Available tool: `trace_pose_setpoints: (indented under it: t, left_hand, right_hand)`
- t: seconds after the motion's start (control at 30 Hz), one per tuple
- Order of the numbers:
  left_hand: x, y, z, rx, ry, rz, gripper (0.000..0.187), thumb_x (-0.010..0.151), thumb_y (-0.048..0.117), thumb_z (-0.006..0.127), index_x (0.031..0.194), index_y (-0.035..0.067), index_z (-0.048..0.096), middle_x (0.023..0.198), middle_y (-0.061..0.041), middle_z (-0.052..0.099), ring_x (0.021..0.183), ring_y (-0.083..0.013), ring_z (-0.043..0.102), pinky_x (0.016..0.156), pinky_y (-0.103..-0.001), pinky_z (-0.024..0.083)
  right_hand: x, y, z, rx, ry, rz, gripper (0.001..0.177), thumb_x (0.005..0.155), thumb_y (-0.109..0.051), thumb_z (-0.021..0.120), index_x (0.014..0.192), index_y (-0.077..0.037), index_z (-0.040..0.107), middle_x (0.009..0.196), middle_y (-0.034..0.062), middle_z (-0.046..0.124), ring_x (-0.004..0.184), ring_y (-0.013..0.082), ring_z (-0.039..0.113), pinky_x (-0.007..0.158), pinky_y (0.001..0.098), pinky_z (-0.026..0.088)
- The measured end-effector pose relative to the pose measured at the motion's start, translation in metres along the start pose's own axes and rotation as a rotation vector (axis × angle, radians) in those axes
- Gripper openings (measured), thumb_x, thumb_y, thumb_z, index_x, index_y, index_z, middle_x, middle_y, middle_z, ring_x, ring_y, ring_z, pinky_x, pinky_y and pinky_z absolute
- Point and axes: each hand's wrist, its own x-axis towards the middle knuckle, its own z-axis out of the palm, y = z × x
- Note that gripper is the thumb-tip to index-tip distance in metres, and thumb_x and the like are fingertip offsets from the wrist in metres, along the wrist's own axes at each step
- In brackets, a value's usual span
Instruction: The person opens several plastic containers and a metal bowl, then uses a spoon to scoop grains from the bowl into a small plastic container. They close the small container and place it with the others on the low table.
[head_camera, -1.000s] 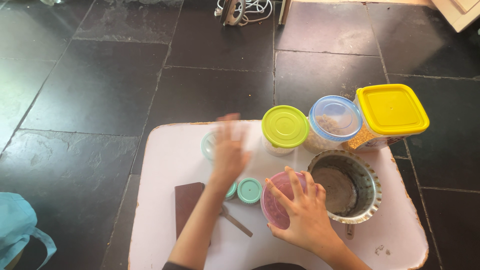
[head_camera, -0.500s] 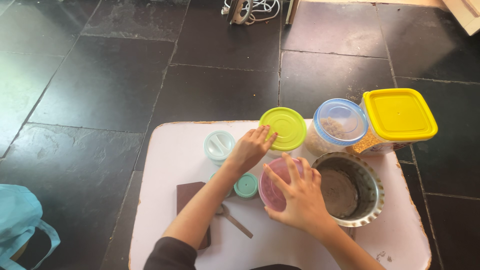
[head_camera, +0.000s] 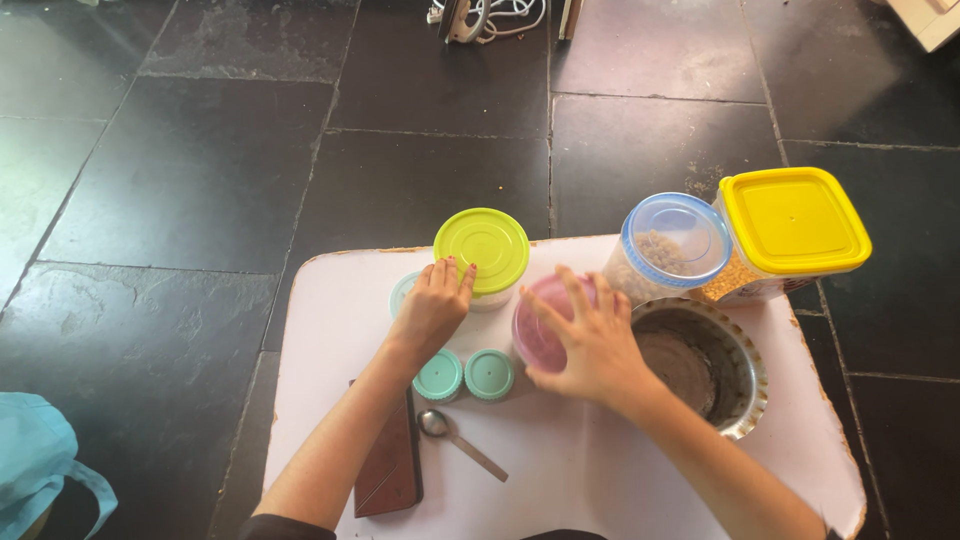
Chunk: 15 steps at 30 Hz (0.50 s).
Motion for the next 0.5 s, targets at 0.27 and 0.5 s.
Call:
trace_pose_setpoints:
  t: [0.27,0.5]
  left_hand:
    - [-0.007,0.013,-0.01,-0.063,-0.018,-0.062,0.047,0.084,0.009,0.063,0.13,0.001,0.067,0.121,-0.027,0.069,0.112,-0.0339,0.068,0.096,-0.039,0.054]
    - [-0.01,0.023,-0.012,-0.033,0.016,-0.087,0.049,0.081,0.007,0.064,0.129,-0.001,0.066,0.12,-0.026,0.07,0.114,-0.034,0.068,0.097,-0.039,0.054]
  right_hand:
    - [0.052,0.042,0.017,-0.064,0.008,0.03,0.098,0.06,-0.059,0.082,0.148,-0.035,0.047,0.155,0.0225,0.027,0.137,0.0539,0.024,0.105,0.0696,0.024]
    - [0.08,0.062,0.02,-0.053,0.153,0.015,0.094,0.066,-0.06,0.08,0.15,-0.03,0.05,0.155,0.0243,0.033,0.139,0.0529,0.027,0.113,0.0651,0.022]
